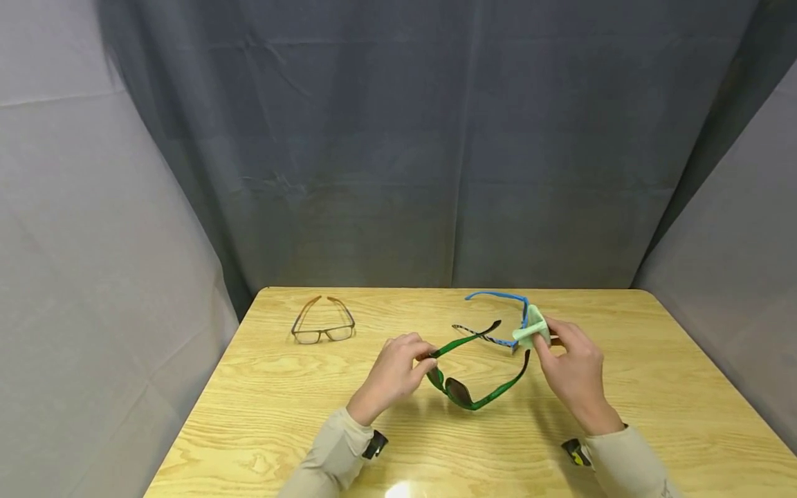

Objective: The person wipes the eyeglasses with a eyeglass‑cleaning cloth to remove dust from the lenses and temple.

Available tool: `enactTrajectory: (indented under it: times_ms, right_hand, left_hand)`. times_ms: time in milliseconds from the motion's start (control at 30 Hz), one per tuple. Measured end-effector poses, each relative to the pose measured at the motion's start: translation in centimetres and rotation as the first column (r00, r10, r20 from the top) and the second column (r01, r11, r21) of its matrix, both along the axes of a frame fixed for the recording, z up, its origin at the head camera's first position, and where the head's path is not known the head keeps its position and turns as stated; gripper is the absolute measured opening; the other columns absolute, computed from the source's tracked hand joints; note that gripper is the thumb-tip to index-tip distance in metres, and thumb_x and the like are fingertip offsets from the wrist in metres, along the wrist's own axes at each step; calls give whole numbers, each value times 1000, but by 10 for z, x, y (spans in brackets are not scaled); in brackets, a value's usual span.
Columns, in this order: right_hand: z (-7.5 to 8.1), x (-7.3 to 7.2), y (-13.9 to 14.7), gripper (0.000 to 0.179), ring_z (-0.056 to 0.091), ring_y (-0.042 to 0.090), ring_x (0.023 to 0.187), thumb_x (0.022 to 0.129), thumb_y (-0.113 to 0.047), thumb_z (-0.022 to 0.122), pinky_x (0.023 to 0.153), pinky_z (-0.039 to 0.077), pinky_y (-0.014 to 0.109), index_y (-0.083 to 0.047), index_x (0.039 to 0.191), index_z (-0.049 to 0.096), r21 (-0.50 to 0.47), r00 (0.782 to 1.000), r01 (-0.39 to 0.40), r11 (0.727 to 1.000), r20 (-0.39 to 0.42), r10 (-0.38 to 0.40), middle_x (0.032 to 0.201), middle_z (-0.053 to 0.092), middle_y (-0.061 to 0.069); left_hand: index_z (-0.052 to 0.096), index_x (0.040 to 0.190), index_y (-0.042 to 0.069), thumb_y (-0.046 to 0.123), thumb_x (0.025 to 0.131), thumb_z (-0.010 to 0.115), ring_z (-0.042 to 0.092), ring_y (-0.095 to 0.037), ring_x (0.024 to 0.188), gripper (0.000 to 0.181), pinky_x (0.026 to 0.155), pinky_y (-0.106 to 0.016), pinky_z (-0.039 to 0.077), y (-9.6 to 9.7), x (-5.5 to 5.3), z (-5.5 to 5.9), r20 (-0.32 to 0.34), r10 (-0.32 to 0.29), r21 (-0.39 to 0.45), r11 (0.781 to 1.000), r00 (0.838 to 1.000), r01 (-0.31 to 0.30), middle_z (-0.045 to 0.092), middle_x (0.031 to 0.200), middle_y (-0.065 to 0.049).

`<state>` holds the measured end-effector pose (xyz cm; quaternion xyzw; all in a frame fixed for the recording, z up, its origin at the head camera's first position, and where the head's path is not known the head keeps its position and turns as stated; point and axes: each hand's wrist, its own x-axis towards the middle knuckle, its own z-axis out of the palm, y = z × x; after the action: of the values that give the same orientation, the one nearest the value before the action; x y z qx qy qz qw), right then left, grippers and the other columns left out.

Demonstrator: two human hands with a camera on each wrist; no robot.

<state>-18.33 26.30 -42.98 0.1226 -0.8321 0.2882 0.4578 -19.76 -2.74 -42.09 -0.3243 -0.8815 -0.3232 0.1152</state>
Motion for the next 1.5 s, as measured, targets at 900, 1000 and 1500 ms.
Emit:
enactTrajectory:
  times_ms: [900,1000,1500]
  right_hand:
    - [-1,5,-36,31,59,31,77,95,-18,52,69,46,35,6,100,70,270,915,-258,928,-239,324,94,66,15]
    - [-1,5,-41,30,58,32,77,95,-16,51,69,45,37,6,100,70,297,908,-272,915,-234,346,94,65,15]
    - [-2,7,-65,30,60,34,84,98,-14,47,70,51,40,5,98,71,405,901,-284,869,-196,386,97,66,16]
  left_hand:
    - [73,99,12,17,89,67,54,-8,81,12,73,-25,44,4,-4,0,-47,3,37,999,999,-1,61,87,7]
    - [73,97,13,17,89,67,54,-8,81,10,75,-26,44,5,-4,0,-53,4,37,999,999,-2,61,86,8]
    - [72,94,14,20,89,68,50,-9,76,10,70,-26,40,15,0,4,-112,18,-18,1000,994,-20,58,83,7]
